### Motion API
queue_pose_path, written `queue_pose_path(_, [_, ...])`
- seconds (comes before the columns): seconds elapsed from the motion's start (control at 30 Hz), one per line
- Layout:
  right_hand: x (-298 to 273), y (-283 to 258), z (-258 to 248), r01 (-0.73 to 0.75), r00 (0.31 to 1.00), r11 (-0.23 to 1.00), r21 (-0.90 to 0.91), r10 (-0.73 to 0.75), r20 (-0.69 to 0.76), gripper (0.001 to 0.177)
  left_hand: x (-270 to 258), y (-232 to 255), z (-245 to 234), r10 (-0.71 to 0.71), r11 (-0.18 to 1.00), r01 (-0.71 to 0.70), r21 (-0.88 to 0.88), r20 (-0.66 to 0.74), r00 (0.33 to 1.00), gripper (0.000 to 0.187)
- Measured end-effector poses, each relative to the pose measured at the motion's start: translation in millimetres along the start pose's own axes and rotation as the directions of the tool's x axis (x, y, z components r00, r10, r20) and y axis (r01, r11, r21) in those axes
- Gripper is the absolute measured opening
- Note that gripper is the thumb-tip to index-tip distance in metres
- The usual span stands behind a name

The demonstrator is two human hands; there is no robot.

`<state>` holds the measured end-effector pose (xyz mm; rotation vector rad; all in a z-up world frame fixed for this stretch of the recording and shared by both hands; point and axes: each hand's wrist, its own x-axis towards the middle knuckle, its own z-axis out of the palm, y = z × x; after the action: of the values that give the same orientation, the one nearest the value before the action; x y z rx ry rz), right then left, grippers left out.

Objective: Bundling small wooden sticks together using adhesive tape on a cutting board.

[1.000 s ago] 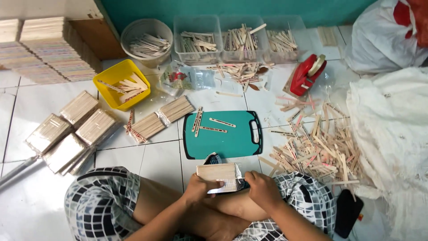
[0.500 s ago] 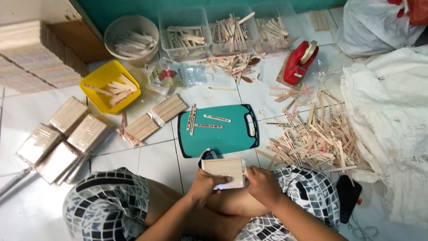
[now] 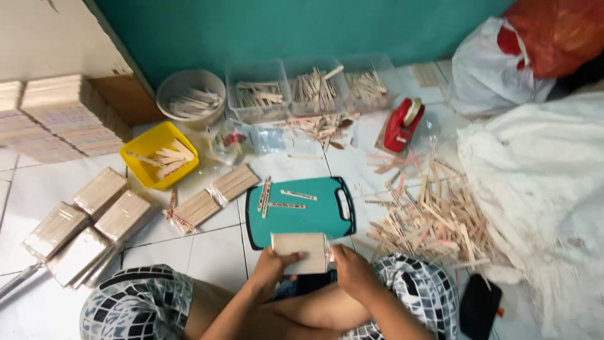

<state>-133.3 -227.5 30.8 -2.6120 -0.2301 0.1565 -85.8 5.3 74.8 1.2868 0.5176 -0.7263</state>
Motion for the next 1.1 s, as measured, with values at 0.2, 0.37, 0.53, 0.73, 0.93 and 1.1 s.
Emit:
queue_pose_path(0.2, [1, 9, 4, 0.140, 0.989, 0.975, -0.172, -0.145, -0.018, 0.007, -12, -10, -29, -0.102, 0.987, 0.113, -0.111, 0.101, 0.990, 0.049])
queue_pose_path(0.37, [-9, 1, -1, 0.230, 0.973, 0.954, -0.193, -0.231, 0.021, 0.008, 0, -22, -40, -0.170, 0.980, 0.178, -0.092, 0.088, 0.981, 0.056])
queue_pose_path(0.53, [-13, 7, 6, 0.286, 0.955, 0.925, -0.250, -0.295, 0.002, 0.012, -8, -21, -17, -0.212, 0.974, 0.207, -0.096, -0.050, 0.976, 0.061])
queue_pose_path(0.73, [-9, 18, -5, 0.287, 0.955, 0.917, -0.278, -0.296, 0.011, 0.013, -29, 0, 12, -0.167, 0.943, 0.185, -0.275, 0.089, 0.982, 0.056])
queue_pose_path(0.93, [-13, 19, -12, 0.302, 0.951, 0.919, -0.253, -0.308, 0.017, 0.015, -31, 8, 20, -0.221, 0.929, 0.235, -0.286, 0.080, 0.972, 0.052])
queue_pose_path(1.1, [-15, 12, -20, 0.233, 0.966, 0.968, -0.093, -0.241, -0.092, 0.012, -36, 17, 29, -0.197, 0.959, 0.210, -0.190, 0.086, 0.977, 0.049])
